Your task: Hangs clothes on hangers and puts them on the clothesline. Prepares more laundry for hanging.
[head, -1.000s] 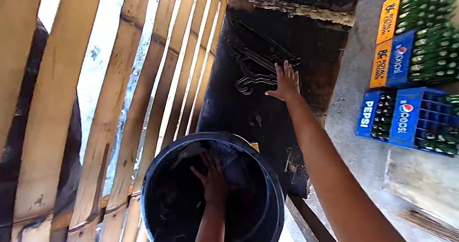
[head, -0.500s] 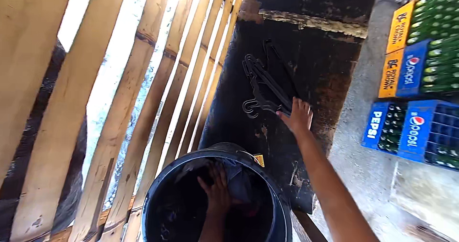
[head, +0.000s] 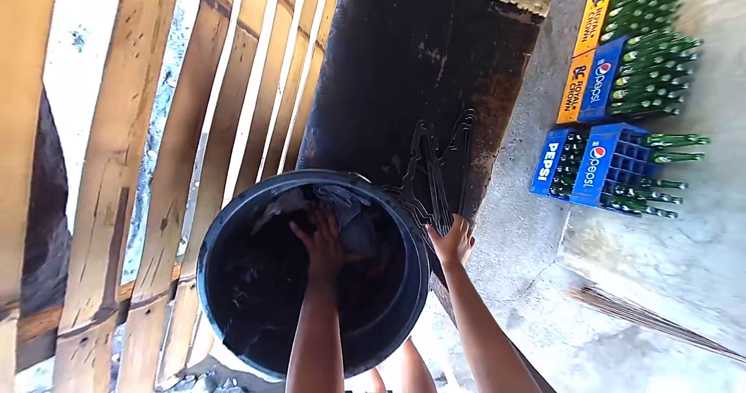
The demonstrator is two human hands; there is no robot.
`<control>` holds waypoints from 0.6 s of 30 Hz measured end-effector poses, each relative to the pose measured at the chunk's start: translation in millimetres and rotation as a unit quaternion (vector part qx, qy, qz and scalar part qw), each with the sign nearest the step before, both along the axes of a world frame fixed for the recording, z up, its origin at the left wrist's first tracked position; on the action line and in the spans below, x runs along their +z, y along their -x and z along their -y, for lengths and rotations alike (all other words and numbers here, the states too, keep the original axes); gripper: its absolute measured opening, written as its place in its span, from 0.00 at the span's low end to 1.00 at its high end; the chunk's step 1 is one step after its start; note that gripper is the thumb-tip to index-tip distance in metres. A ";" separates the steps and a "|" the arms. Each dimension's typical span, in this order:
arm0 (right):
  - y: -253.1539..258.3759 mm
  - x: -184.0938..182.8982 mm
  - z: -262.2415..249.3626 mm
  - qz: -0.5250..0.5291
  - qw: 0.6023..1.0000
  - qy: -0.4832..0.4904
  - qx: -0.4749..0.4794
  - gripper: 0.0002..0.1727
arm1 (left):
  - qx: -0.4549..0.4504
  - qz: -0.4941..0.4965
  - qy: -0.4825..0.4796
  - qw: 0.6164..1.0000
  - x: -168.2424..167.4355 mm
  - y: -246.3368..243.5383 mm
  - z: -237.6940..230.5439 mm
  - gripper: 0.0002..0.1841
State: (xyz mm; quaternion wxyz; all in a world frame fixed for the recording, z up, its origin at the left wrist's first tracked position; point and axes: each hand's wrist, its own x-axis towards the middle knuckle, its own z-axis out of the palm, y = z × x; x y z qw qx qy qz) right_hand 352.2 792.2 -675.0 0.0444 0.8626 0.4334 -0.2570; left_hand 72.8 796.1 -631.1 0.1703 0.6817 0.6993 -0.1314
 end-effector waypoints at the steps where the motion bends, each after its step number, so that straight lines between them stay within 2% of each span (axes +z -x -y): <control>1: -3.1 10.1 -4.5 -0.010 1.000 -0.008 -0.003 0.47 | 0.005 0.014 0.014 1.000 2.6 -2.2 -3.4 0.76; 5: 4.3 36.5 -14.0 -0.076 0.997 0.008 0.009 0.51 | 0.073 0.085 0.115 0.987 18.1 -0.3 -15.5 0.73; 7: 5.4 40.3 -8.9 -0.081 0.996 0.024 -0.014 0.53 | 0.096 0.115 0.085 0.985 13.4 -1.3 -15.8 0.70; 10: 14.7 49.0 9.6 -0.108 0.985 -0.033 -0.128 0.47 | 0.116 0.106 0.029 0.987 19.0 -8.0 -28.6 0.73; 12: 25.6 53.1 30.6 -0.151 0.959 -0.116 -0.209 0.41 | 0.125 0.109 0.048 0.985 33.9 -9.5 -32.8 0.74; 13: 32.8 59.4 39.0 -0.173 0.945 -0.150 -0.232 0.39 | 0.112 0.121 0.054 0.985 46.7 -6.7 -32.7 0.69; 14: 40.0 68.7 46.6 -0.189 0.933 -0.181 -0.245 0.39 | 0.088 0.142 0.034 0.985 62.4 -1.6 -29.7 0.60; 16: 50.1 91.5 65.7 -0.222 0.918 -0.220 -0.245 0.41 | 0.056 0.179 -0.062 0.980 100.2 13.0 -9.7 0.36; 17: 54.4 102.2 73.9 -0.237 0.912 -0.234 -0.238 0.40 | 0.067 0.178 -0.126 0.974 119.6 23.4 6.6 0.30; 18: 57.8 112.7 81.5 -0.252 0.909 -0.242 -0.227 0.38 | 0.098 0.168 -0.156 0.968 136.6 37.1 23.9 0.30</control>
